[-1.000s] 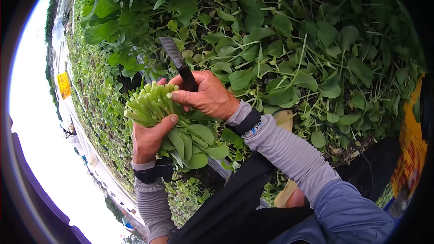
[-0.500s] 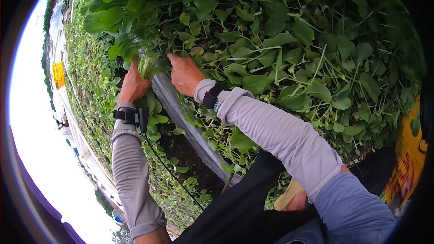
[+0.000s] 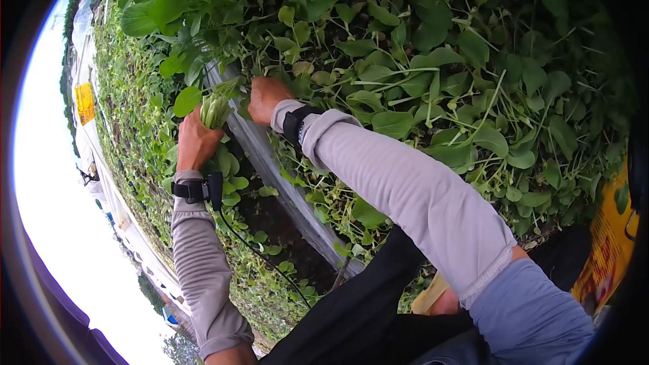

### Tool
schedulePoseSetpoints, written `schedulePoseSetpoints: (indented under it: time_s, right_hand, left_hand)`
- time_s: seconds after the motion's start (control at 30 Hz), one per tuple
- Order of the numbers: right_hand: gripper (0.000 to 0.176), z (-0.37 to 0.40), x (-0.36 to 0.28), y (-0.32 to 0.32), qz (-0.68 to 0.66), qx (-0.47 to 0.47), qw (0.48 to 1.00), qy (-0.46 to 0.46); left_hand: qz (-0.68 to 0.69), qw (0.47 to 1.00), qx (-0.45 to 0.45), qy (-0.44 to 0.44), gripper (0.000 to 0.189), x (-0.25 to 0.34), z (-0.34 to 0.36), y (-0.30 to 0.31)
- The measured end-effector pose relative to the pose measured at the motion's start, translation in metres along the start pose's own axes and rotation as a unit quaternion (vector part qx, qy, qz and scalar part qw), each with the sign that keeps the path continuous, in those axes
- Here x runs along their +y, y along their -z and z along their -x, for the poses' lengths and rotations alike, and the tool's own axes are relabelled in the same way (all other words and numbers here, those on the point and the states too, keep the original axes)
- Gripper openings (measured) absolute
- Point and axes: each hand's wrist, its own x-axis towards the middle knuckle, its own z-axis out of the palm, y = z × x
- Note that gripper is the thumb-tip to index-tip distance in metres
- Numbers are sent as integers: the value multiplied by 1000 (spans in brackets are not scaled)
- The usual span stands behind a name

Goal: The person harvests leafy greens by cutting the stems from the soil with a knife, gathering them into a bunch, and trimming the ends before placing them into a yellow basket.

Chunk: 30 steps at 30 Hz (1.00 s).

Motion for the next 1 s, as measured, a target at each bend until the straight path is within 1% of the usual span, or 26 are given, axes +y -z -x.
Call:
schedulePoseSetpoints:
  time_s: [0.03, 0.07, 0.1, 0.13, 0.17, 0.23, 0.27, 0.3, 0.33, 0.37, 0.4, 0.47, 0.5, 0.53, 0.57, 0.6, 0.63, 0.7, 0.73, 0.77, 0.8, 0.83, 0.87, 0.9, 0.93, 1.0]
  right_hand:
    - [33, 3, 10, -4, 20, -26, 999, -17]
    - [38, 9, 20, -10, -2, -48, 998, -30]
    - [42, 30, 17, 1, -201, -75, 968, -130]
    - [46, 53, 13, 17, -391, -99, 888, -220]
    - [46, 66, 18, 24, -392, -95, 888, -219]
    - [58, 88, 22, 31, -549, -17, 833, -65]
    - [58, 97, 15, 37, -551, -15, 832, -63]
    - [56, 108, 5, 47, -573, -1, 819, 2]
    - [54, 117, 0, 54, -593, 14, 802, 67]
    - [40, 119, -2, 55, -595, 20, 798, 92]
    - [40, 122, -2, 63, -595, 25, 798, 97]
    - [23, 130, 1, 82, -500, 55, 859, 92]
    - [17, 128, 9, 83, -490, 117, 857, 112]
    - [17, 130, 18, 93, -409, 167, 889, 121]
    - [18, 132, 28, 103, -324, 209, 906, 175]
    - [18, 136, 37, 112, -235, 246, 913, 226]
    - [18, 147, 37, 124, -234, 247, 913, 226]
    - [21, 168, 31, 144, -178, 79, 941, 277]
    - [21, 177, 24, 148, -180, 78, 941, 275]
    - [21, 185, 19, 150, -227, 47, 924, 303]
    - [21, 191, 17, 152, -273, 16, 904, 330]
    - [21, 192, 17, 152, -293, 25, 891, 346]
    - [21, 195, 16, 154, -294, 28, 891, 345]
    - [21, 198, 14, 158, -317, 24, 894, 317]
    - [21, 201, 13, 161, -340, 20, 895, 289]
    - [20, 200, 16, 162, -318, 26, 906, 280]
  left_hand:
    - [35, 999, 11, -1, 39, 9, 15, 12]
    - [70, 997, 20, -3, 37, 19, 29, 23]
    - [70, 997, 19, -7, 37, 27, 44, 32]
    - [102, 994, 31, -24, 37, 35, 58, 40]
    - [133, 989, 41, -41, 36, 45, 70, 48]
    - [122, 991, 38, -37, 37, 73, 96, 67]
    - [111, 993, 37, -30, 37, 88, 106, 74]
    - [155, 988, 14, -5, 40, 101, 115, 77]
    - [153, 988, 13, -9, 40, 109, 121, 76]
    - [167, 986, 4, -24, 45, 116, 127, 75]
    - [182, 983, -3, -38, 51, 122, 131, 74]
    - [176, 982, 9, -67, 55, 133, 140, 74]
    - [168, 983, 11, -71, 55, 142, 147, 78]
    - [161, 984, 13, -75, 55, 154, 154, 84]
    - [130, 990, -6, -46, 53, 170, 166, 100]
    - [119, 991, 9, -57, 50, 174, 175, 107]
    - [149, 987, 11, -54, 51, 180, 180, 115]
    - [178, 983, 14, -49, 51, 183, 178, 120]
    - [220, 972, -8, -79, 54, 183, 168, 121]
    - [262, 958, -29, -109, 57, 183, 159, 120]
    - [263, 958, -31, -111, 57, 183, 150, 115]
    - [390, 914, -82, -79, 61, 182, 142, 107]
    - [507, 851, -131, -45, 66, 180, 137, 99]
    - [534, 832, -148, -20, 69, 176, 134, 93]
    - [533, 832, -151, -21, 69, 174, 131, 89]
    - [596, 771, -223, 14, 68, 173, 123, 83]
